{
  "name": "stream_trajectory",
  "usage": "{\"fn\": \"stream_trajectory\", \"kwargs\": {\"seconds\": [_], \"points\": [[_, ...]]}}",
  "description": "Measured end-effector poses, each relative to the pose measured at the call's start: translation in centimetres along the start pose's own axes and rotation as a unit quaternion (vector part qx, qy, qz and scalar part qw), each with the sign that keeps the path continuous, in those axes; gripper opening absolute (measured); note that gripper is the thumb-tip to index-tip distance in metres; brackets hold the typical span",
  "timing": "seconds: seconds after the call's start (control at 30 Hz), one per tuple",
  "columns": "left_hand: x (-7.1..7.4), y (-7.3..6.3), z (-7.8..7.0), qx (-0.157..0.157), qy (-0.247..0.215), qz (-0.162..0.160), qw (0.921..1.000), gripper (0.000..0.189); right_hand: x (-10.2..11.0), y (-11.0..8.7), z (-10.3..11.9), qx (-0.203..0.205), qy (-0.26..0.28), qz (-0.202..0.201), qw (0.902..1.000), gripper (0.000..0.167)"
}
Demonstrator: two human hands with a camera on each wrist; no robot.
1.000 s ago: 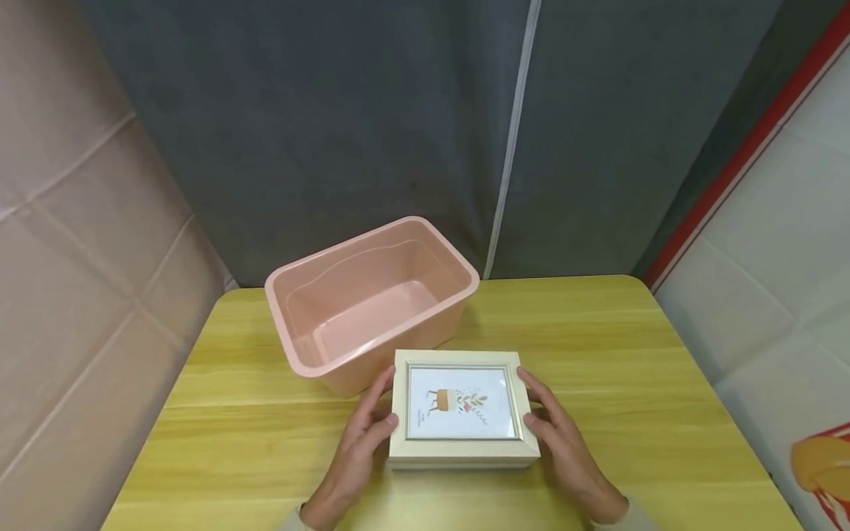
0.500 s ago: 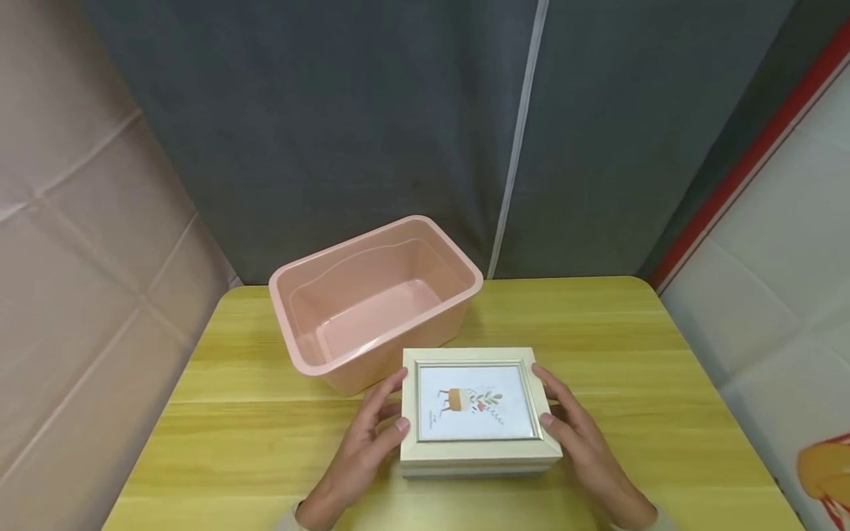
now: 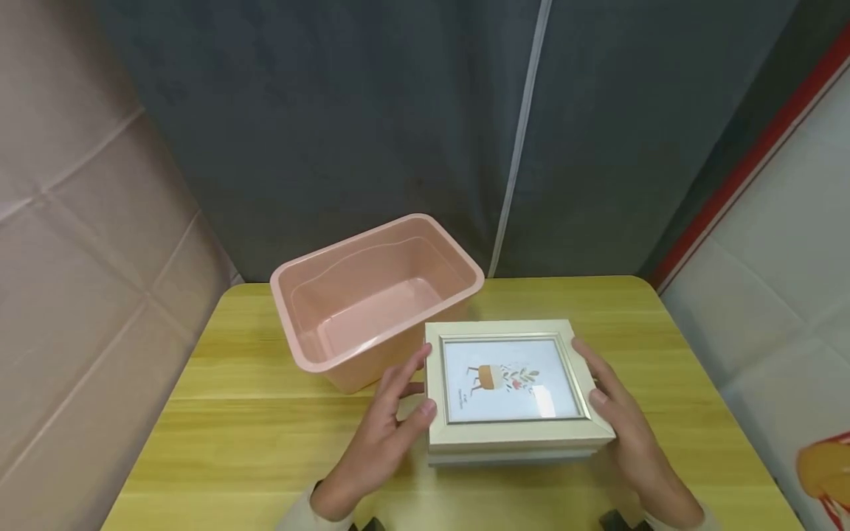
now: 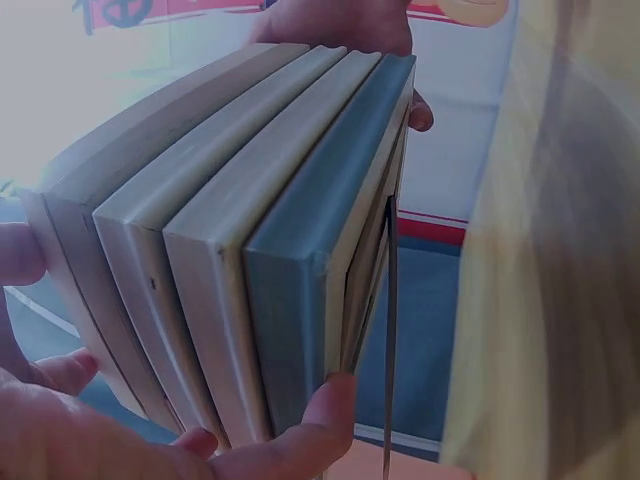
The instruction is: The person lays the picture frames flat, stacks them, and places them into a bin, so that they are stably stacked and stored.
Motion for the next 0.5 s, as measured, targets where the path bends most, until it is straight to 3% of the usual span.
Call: {"fn": "stream_trajectory", "kwargs": {"seconds": [0.23, 0.5], "points": [[0.1, 2.0, -2.7, 0.007, -0.018, 0.007, 0.9998, 0.068, 2.0, 0.2, 1.5, 0.095, 0.025, 0.000, 0.9952, 0.062], [1.2, 4.7, -5.4, -0.041, -0.056, 0.010, 0.9976, 0.066, 3.7, 1.1, 4.8, 0.115, 0.036, -0.016, 0.9926, 0.062]]}}
Point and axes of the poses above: each hand's wrist, its own y-axis towards the middle knuckle, its own x-axis out of the back of the hand, z = x × y, the point moved 1 cm from there along y, towards the middle knuckle, and after that the axes turned 9 degrees about z, right-handed, at the moved point
